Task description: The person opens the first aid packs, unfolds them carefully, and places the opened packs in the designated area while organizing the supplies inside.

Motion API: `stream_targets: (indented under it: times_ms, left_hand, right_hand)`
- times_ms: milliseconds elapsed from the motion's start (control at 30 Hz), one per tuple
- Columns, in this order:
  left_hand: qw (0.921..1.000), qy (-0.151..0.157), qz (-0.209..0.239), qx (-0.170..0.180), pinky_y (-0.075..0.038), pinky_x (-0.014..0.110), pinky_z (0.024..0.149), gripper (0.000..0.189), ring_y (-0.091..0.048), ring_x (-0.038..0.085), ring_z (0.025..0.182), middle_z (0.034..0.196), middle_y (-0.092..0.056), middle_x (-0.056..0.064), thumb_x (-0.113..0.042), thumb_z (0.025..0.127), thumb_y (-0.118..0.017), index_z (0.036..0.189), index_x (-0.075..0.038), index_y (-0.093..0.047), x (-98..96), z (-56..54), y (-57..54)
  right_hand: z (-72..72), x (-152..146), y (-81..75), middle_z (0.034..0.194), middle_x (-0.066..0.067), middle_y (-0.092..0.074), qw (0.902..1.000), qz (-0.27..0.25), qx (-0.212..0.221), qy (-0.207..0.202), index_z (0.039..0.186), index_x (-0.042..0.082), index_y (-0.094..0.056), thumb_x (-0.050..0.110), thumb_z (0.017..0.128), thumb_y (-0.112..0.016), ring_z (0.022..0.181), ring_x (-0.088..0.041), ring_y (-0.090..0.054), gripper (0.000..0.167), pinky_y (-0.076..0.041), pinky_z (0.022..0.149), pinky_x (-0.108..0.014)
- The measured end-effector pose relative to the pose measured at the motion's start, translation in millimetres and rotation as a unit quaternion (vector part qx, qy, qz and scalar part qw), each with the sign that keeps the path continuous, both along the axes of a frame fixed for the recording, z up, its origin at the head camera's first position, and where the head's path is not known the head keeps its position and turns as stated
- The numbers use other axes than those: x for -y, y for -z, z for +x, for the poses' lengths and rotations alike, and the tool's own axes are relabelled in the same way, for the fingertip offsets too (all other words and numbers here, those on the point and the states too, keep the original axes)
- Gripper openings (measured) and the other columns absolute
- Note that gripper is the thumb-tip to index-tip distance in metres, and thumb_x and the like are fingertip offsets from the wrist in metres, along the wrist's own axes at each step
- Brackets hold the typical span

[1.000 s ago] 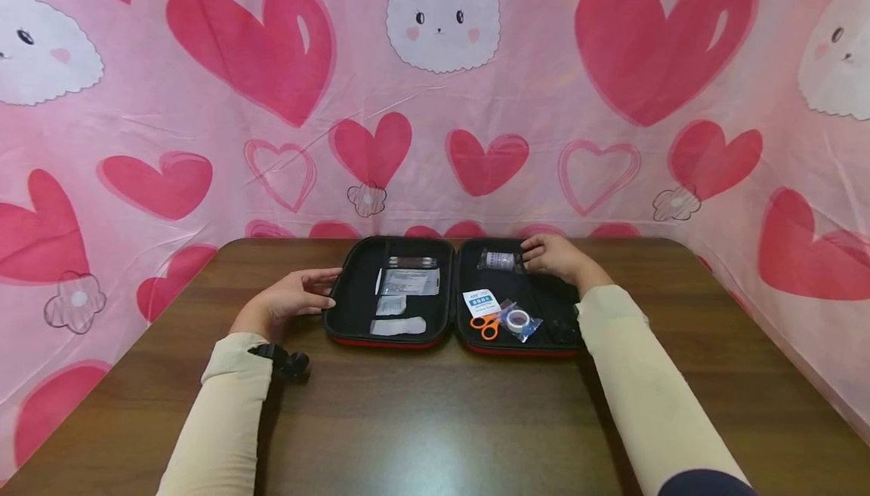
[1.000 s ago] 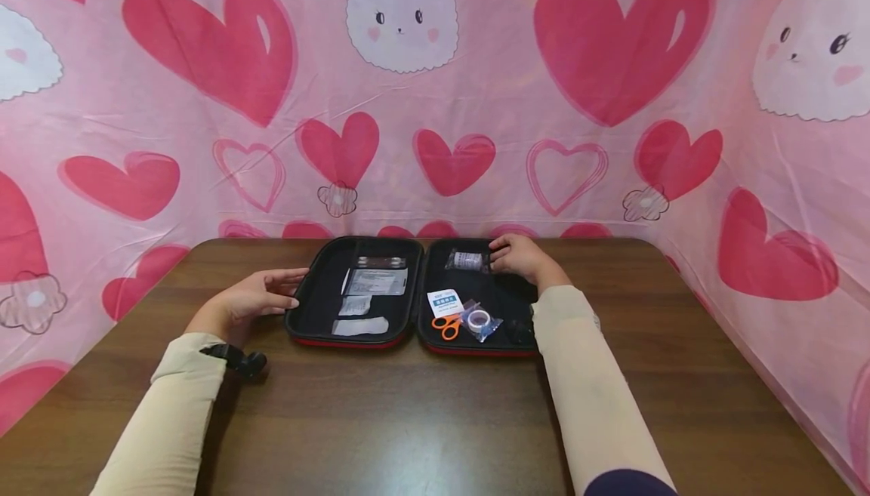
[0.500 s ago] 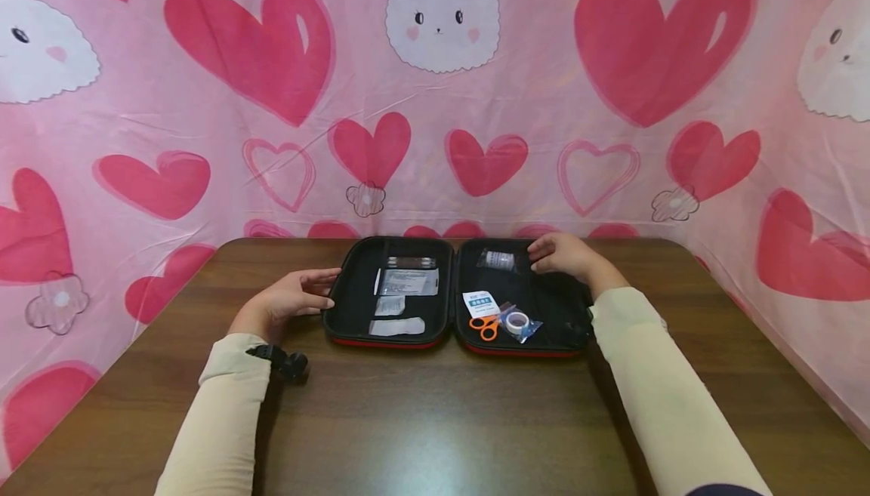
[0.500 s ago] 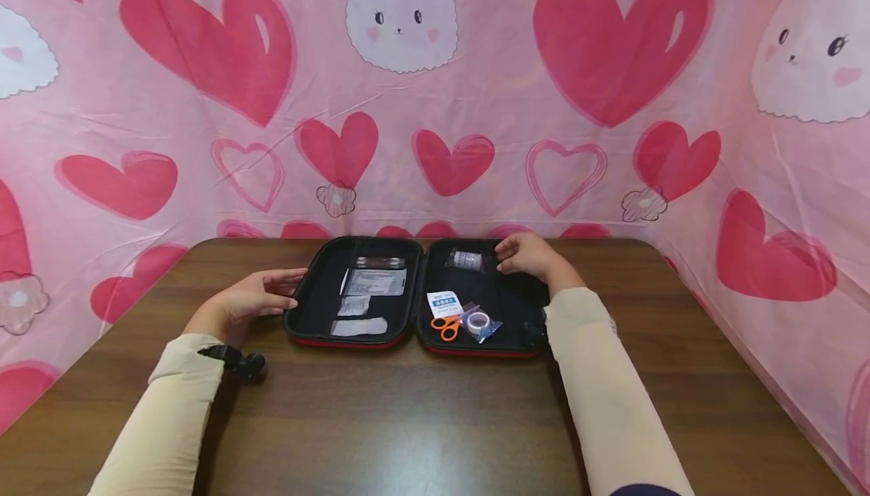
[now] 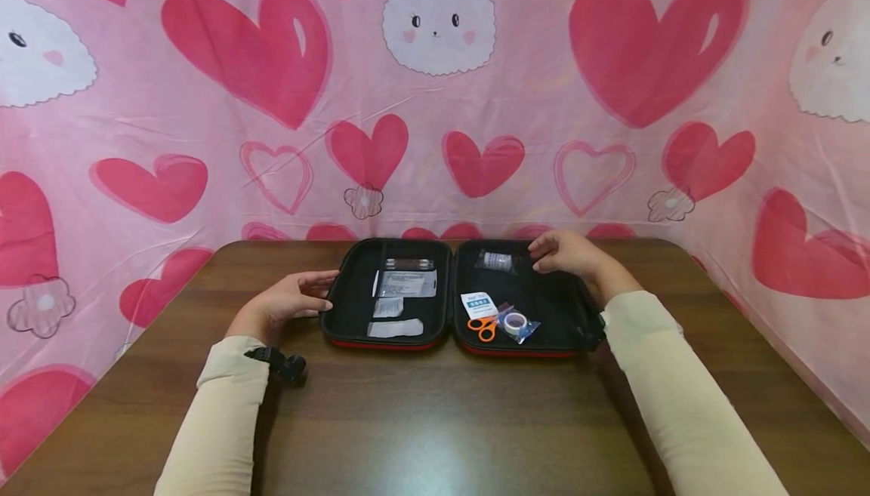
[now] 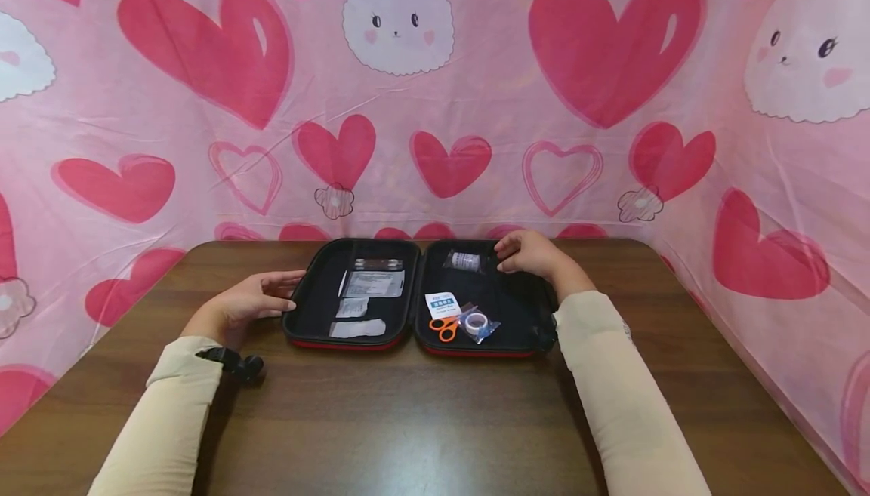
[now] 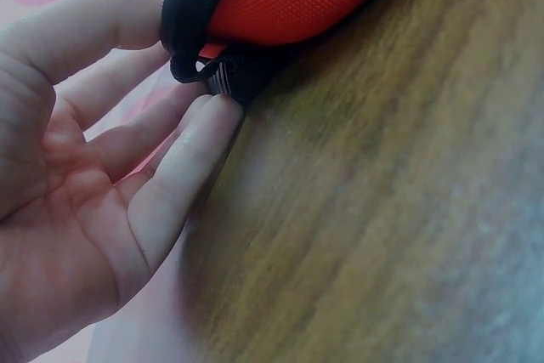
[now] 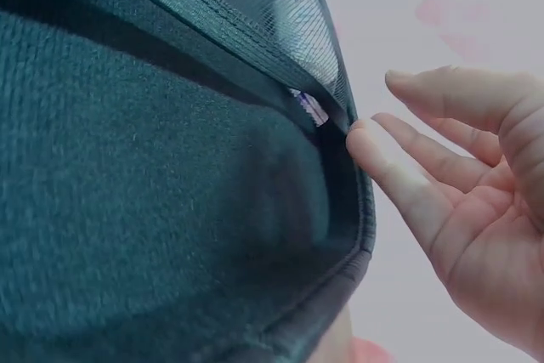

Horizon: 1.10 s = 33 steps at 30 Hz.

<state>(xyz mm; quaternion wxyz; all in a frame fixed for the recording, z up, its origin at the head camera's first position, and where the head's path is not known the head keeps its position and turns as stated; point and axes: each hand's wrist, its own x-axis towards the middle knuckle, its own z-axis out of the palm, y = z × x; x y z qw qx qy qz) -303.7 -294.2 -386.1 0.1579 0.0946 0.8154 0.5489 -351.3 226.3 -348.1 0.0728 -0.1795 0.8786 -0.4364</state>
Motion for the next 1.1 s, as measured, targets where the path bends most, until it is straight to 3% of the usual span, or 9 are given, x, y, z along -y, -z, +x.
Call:
stream_targets:
  times_ms: [367,533,867,1100]
  left_hand:
    - [0.9999,0.009,0.009,-0.004,-0.053,0.035,0.091,0.073,-0.054,0.027,0.116,0.146,-0.040,0.028,-0.004,0.086,-0.071,0.149,0.000,-0.034,-0.4,2.9,-1.1]
    - [0.9999,0.009,0.008,-0.006,-0.053,0.035,0.090,0.073,-0.054,0.027,0.116,0.146,-0.040,0.028,-0.004,0.086,-0.071,0.149,0.000,-0.034,0.4,2.6,-0.6]
    - [1.0000,0.002,0.005,-0.005,-0.052,0.037,0.091,0.074,-0.053,0.030,0.119,0.145,-0.042,0.027,-0.004,0.085,-0.073,0.149,-0.001,-0.036,0.6,-0.4,2.1]
    - [1.0000,0.000,0.002,-0.006,-0.053,0.037,0.091,0.075,-0.052,0.031,0.119,0.146,-0.041,0.026,-0.006,0.085,-0.074,0.149,-0.003,-0.036,1.7,-1.2,2.4]
  right_hand:
    - [16.1,2.9,-8.1,0.115,-0.029,-0.062,0.9976,0.034,-0.040,-0.045,0.118,-0.012,-0.059,0.000,0.083,-0.073,0.094,-0.031,-0.067,0.039,-0.054,0.087,-0.044]
    - [27.3,6.9,-11.3,0.116,-0.026,-0.062,0.9967,0.049,-0.037,-0.053,0.118,-0.007,-0.061,0.003,0.083,-0.075,0.095,-0.028,-0.067,0.039,-0.055,0.086,-0.042]
    - [44.7,15.0,-4.5,0.113,-0.016,-0.066,0.9914,0.090,-0.032,-0.090,0.117,-0.001,-0.064,0.015,0.082,-0.079,0.093,-0.021,-0.065,0.041,-0.055,0.085,-0.039]
    - [54.4,20.2,2.5,0.105,-0.007,-0.067,0.9804,0.143,-0.059,-0.122,0.113,0.004,-0.066,0.026,0.080,-0.081,0.083,-0.015,-0.061,0.043,-0.054,0.080,-0.036]
